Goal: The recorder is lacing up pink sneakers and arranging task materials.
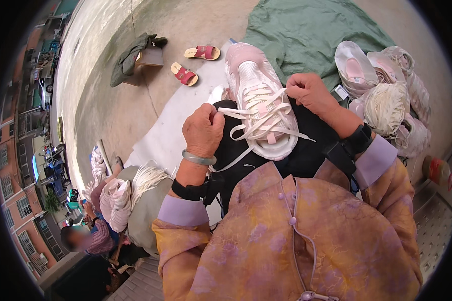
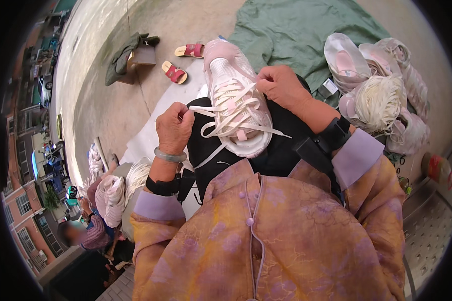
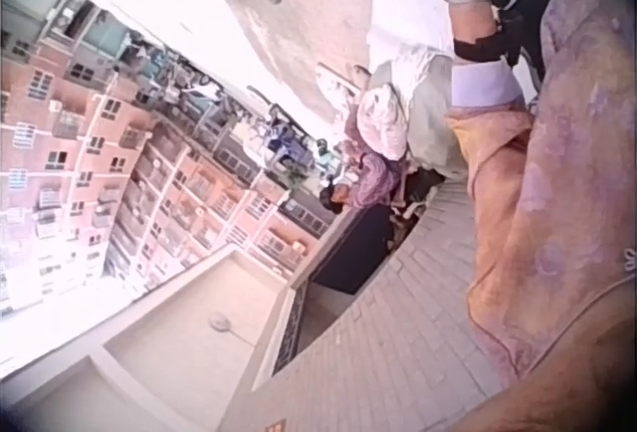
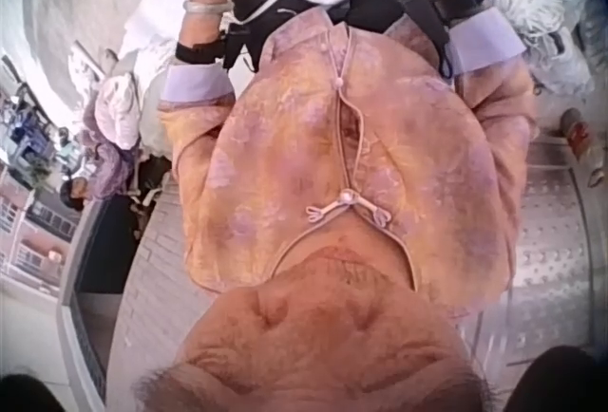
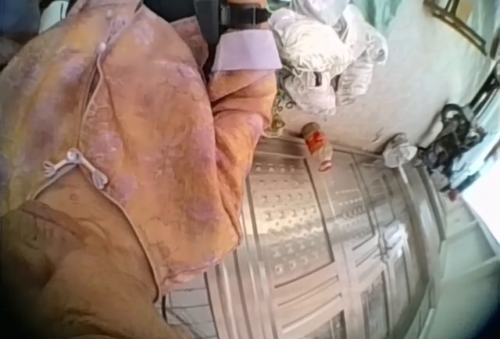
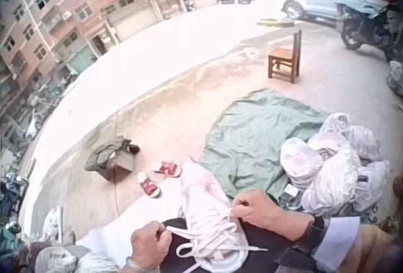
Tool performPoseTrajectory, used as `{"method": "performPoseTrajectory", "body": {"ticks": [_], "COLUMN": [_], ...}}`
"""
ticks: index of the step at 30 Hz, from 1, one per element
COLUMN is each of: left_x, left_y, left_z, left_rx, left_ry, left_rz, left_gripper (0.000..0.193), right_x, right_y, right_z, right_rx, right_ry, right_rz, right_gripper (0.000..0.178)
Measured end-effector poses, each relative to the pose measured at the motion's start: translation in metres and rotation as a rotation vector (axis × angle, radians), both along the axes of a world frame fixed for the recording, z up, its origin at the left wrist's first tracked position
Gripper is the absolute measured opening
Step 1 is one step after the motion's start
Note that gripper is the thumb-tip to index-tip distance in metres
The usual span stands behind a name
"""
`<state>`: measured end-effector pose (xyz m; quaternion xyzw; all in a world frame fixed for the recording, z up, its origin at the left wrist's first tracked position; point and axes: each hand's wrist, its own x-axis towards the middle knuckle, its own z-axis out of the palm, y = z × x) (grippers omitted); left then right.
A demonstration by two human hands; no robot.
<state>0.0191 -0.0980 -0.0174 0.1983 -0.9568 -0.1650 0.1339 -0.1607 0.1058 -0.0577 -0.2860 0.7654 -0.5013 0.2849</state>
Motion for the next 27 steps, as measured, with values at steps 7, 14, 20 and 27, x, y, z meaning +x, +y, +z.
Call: {"method": "performPoseTrajectory", "body": {"ticks": [7, 14, 20, 27], "left_x": [0.034, 0.02, 0.015, 0.098], "left_y": [0.029, 0.036, -0.002, -0.073], "left_z": [0.011, -0.003, -0.014, -0.046], "left_rx": [0.511, 0.184, 0.87, 0.922], "left_ry": [0.164, 0.216, 0.101, 0.188], "left_rz": [-0.136, -0.209, 0.177, 0.575], "left_gripper": [0.028, 0.02, 0.013, 0.012], "right_x": [0.02, 0.037, 0.041, 0.029], "right_y": [0.02, 0.011, -0.003, 0.023], "right_z": [0.018, 0.011, 0.019, 0.009], "right_rx": [-0.074, -0.145, 0.065, -0.071], "right_ry": [-0.347, -0.1, -0.475, -0.557], "right_rz": [0.014, -0.057, -0.187, -0.013], "right_gripper": [0.013, 0.015, 0.01, 0.012]}}
